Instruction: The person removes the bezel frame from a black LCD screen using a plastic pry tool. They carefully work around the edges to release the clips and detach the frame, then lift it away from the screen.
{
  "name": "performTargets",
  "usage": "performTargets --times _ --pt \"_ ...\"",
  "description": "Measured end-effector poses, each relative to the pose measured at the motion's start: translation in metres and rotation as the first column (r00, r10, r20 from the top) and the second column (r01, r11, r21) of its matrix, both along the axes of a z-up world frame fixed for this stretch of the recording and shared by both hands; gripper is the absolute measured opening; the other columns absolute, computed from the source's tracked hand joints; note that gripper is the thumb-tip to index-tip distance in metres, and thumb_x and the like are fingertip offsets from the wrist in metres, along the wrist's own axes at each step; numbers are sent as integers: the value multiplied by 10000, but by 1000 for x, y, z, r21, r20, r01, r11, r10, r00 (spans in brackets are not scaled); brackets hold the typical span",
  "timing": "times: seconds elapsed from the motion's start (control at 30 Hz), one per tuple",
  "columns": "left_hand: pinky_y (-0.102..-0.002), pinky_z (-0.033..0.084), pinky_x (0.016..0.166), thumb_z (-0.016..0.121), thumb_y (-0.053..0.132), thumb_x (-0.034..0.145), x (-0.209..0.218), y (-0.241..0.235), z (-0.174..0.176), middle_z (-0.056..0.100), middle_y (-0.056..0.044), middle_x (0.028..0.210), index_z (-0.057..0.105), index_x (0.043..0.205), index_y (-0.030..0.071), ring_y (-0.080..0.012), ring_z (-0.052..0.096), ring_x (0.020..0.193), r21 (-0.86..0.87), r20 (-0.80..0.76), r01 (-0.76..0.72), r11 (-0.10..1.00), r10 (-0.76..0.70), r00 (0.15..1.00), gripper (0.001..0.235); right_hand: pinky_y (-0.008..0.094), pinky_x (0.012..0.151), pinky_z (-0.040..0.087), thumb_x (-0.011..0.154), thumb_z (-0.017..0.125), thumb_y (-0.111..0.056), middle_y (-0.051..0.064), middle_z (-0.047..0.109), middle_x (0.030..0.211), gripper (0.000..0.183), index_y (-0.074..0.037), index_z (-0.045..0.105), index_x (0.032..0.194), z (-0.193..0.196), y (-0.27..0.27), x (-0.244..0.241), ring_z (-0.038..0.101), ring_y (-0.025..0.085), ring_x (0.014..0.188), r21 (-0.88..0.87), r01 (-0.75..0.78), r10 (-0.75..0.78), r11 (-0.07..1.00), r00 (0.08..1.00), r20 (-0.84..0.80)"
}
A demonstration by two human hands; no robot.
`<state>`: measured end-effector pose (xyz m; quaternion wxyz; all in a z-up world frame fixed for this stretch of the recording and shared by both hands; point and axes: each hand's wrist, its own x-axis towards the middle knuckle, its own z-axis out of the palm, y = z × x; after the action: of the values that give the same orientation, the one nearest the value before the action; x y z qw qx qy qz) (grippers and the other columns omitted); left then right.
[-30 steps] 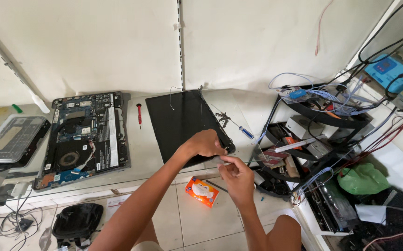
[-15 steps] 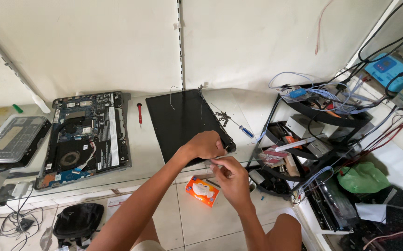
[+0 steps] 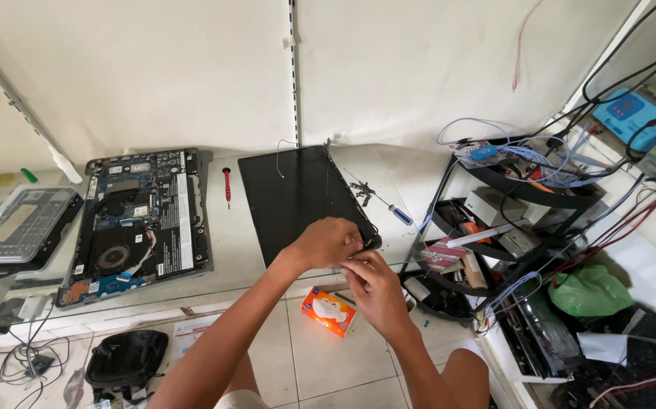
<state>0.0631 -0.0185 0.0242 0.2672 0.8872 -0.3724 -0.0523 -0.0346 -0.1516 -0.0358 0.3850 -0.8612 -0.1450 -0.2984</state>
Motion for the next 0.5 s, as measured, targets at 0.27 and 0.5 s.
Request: performTargets --times 0.27,0.5 --pt "-315 553 715 643 152 869 -34 39 -16 646 -94 879 727 948 66 -238 665 824 -7 172 -196 980 195 966 144 275 517 558 854 691 -149 -73 682 887 157 -255 748 953 4 2 2 697 182 612 -123 71 -51 990 985 164" --pt "-258 555 659 664 120 872 -38 39 -38 618 -57 857 724 956 57 -175 647 782 138 385 -256 957 186 904 121 280 558 561 877 673 -167 -89 644 880 119 -248 700 960 -2 -3 5 705 173 687 -286 106 -30 952 966 258"
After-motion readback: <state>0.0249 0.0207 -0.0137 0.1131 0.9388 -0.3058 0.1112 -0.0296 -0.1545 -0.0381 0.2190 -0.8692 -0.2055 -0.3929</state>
